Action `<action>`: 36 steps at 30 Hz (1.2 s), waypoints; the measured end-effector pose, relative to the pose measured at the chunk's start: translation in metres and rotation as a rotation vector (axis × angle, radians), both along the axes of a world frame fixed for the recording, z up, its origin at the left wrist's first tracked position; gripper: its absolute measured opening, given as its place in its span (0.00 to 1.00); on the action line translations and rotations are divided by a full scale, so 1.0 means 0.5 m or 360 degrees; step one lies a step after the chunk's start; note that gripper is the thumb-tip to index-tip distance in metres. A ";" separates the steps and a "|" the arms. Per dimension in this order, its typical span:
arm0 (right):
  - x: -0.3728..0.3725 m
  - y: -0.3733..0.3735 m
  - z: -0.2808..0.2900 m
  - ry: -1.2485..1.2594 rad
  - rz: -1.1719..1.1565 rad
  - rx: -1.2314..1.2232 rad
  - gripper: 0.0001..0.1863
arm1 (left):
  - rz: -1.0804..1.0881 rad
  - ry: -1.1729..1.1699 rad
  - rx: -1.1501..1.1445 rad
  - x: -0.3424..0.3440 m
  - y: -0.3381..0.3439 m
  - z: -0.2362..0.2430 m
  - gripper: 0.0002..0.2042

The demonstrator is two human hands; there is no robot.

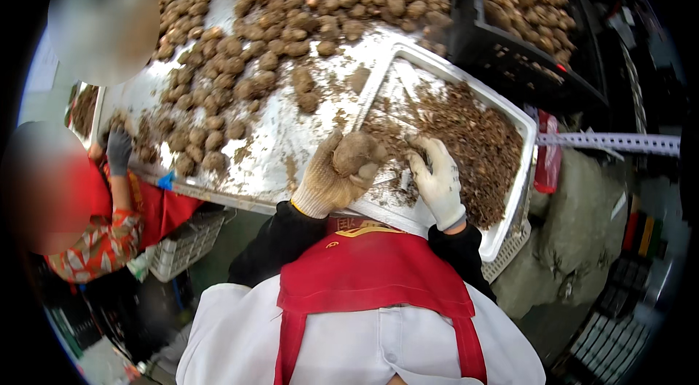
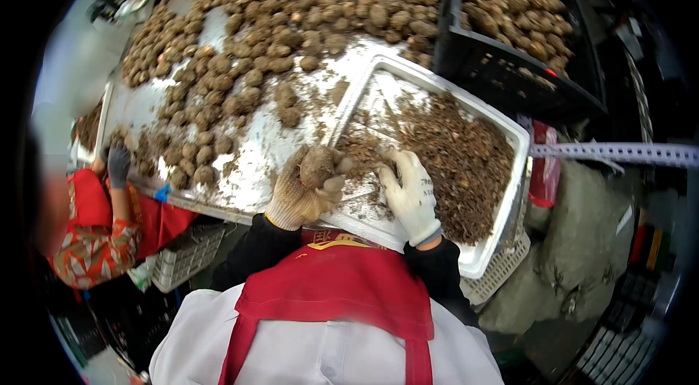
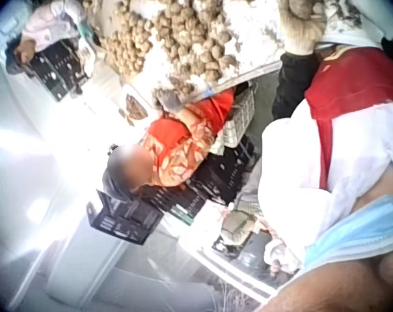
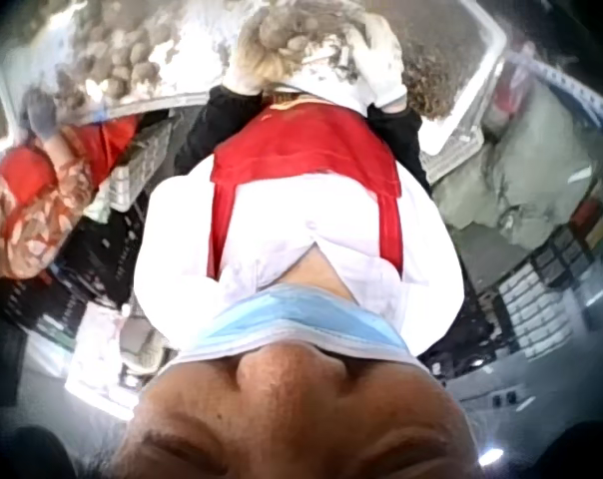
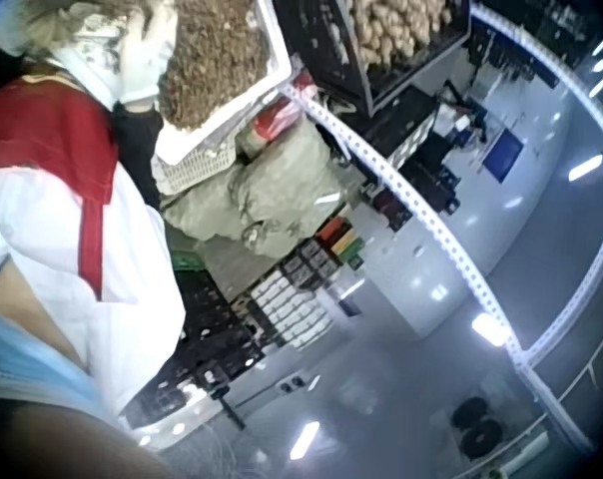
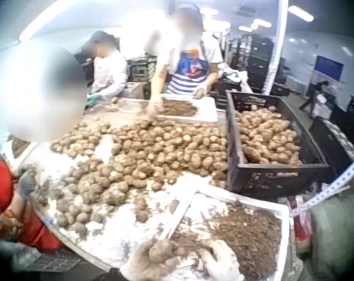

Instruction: The person peels ginger roots by hand using a small knife. They pick up each root from a metal tray, scrape away the skin, and place the peeled ginger into a white tray. The process is repeated continuously for multiple roots.

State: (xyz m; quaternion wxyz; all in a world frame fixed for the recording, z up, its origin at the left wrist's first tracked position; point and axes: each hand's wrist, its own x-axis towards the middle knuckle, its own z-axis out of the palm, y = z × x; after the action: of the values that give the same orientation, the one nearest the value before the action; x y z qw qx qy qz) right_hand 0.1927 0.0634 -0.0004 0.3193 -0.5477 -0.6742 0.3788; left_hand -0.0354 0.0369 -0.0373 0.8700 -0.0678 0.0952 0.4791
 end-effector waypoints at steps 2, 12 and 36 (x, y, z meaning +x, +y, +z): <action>-0.017 -0.003 0.010 -0.0012 0.0092 -0.0022 0.14 | 0.0118 -0.0098 -0.0159 -0.023 -0.013 0.007 0.29; -0.020 -0.003 -0.051 -0.0120 0.0372 0.0037 0.12 | 0.1004 0.0562 -0.0447 -0.318 -0.270 -0.062 0.26; -0.035 -0.028 -0.065 -0.0325 0.0678 -0.0079 0.13 | 0.1152 0.2426 -0.1595 -0.362 -0.333 -0.285 0.18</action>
State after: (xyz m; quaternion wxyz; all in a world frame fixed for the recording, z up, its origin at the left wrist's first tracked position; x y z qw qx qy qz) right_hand 0.1753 0.0493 -0.0330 0.1488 -0.4363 -0.7938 0.3968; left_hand -0.2163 -0.1296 -0.1800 0.2463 -0.1269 0.7972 0.5364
